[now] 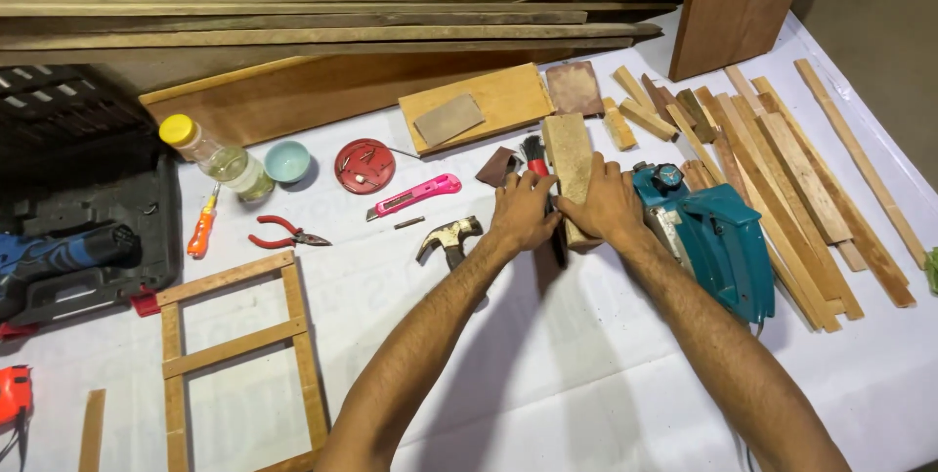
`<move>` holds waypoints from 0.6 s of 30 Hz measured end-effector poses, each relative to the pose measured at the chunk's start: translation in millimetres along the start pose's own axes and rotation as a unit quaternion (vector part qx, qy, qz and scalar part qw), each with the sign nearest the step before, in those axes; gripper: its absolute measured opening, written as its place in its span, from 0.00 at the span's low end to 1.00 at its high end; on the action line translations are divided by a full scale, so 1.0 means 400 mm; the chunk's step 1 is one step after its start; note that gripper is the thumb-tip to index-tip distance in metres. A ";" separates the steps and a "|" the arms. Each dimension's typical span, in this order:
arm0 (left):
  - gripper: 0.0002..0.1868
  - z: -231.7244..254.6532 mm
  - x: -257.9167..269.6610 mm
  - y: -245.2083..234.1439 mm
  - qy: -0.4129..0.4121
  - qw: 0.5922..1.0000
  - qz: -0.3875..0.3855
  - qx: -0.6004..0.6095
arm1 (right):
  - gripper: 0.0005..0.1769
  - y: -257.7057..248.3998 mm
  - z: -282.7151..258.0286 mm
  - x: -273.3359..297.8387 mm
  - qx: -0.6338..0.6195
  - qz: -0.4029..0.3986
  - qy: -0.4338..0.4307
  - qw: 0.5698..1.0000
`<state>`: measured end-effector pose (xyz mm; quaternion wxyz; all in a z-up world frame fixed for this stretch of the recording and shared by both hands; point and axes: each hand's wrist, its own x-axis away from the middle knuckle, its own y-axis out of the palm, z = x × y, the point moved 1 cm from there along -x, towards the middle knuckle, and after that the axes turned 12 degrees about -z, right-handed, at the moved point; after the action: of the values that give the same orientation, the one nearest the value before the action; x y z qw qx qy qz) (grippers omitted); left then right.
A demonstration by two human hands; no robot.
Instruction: The recorder is measuring, marking, planning, and assembling wooden frame pieces using hand and power tools.
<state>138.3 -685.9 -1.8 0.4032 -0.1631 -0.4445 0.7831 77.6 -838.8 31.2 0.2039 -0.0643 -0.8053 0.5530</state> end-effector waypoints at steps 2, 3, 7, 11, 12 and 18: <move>0.36 -0.001 -0.017 0.002 -0.005 1.000 -0.009 -0.001 | 0.59 0.016 0.019 -0.023 -0.008 -0.003 0.004 1.000; 0.35 -0.003 -0.020 0.003 -0.011 1.000 -0.015 -0.002 | 0.59 0.025 0.026 -0.031 -0.016 -0.005 0.006 1.000; 0.35 -0.015 -0.005 -0.011 -0.029 0.999 -0.015 0.004 | 0.55 0.060 0.060 -0.058 -0.018 0.018 -0.016 1.000; 0.32 -0.046 0.047 -0.052 -0.021 1.000 0.011 0.007 | 0.52 0.014 0.031 -0.026 -0.012 0.066 -0.066 0.996; 0.31 -0.053 0.072 -0.067 -0.017 1.000 0.016 0.009 | 0.51 -0.001 0.013 -0.012 -0.008 0.079 -0.083 0.993; 0.25 -0.161 0.331 -0.173 -0.025 0.997 0.078 0.004 | 0.49 -0.052 -0.176 0.131 0.021 0.053 -0.192 0.980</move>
<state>129.1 -527.5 33.5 0.3299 -0.1759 -0.4372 0.8179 60.7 -768.5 85.2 0.0167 0.0046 -0.8133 0.5816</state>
